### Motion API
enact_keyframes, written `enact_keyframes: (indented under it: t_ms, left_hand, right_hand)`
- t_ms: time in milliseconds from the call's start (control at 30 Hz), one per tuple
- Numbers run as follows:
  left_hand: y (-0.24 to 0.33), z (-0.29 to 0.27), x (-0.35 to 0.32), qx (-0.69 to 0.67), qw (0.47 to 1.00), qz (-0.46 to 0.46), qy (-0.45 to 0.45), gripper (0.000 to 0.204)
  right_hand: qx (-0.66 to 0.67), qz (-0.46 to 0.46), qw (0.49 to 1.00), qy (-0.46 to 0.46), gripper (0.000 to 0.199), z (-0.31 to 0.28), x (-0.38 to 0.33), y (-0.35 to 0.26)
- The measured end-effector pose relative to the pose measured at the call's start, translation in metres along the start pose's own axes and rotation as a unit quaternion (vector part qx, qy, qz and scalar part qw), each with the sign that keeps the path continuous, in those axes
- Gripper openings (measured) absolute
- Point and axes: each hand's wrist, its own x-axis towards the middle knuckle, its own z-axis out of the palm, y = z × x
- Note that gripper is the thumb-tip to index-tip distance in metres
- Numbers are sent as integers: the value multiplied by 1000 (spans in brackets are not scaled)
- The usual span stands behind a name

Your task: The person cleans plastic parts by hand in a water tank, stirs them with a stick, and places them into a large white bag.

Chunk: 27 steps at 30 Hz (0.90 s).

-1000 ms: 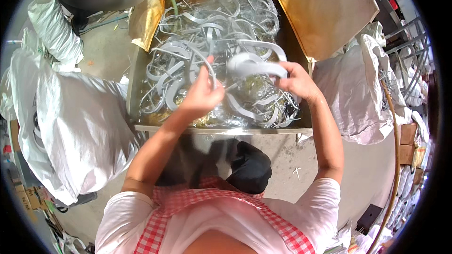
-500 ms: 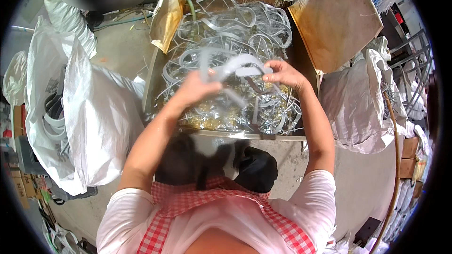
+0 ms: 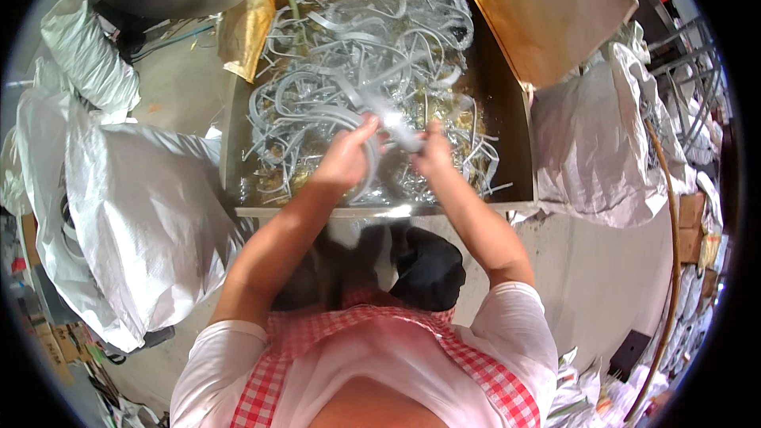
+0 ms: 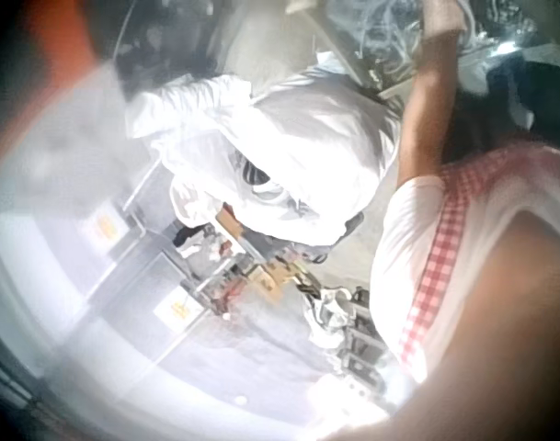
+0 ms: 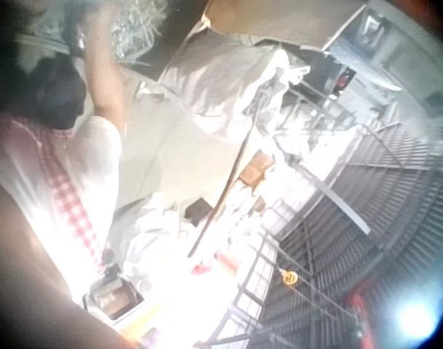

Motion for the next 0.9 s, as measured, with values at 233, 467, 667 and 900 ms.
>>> enact_keyframes:
  t_ms: [233,467,667,900]
  left_hand:
    - [38,-17,-14,-23,999,40,17,14]
    - [48,-43,-42,91,994,23,-54,32]
    - [59,-13,-57,198,970,91,-108,40]
    - [31,-4,8,431,901,36,44,17]
  right_hand:
    - [-390,-163,900,-103,38,-36,42,22]
    - [-39,20,979,201,39,-46,136,39]
    - [156,32,980,120,26,-44,144,-3]
    - [-327,-426,839,86,32,-12,36,21]
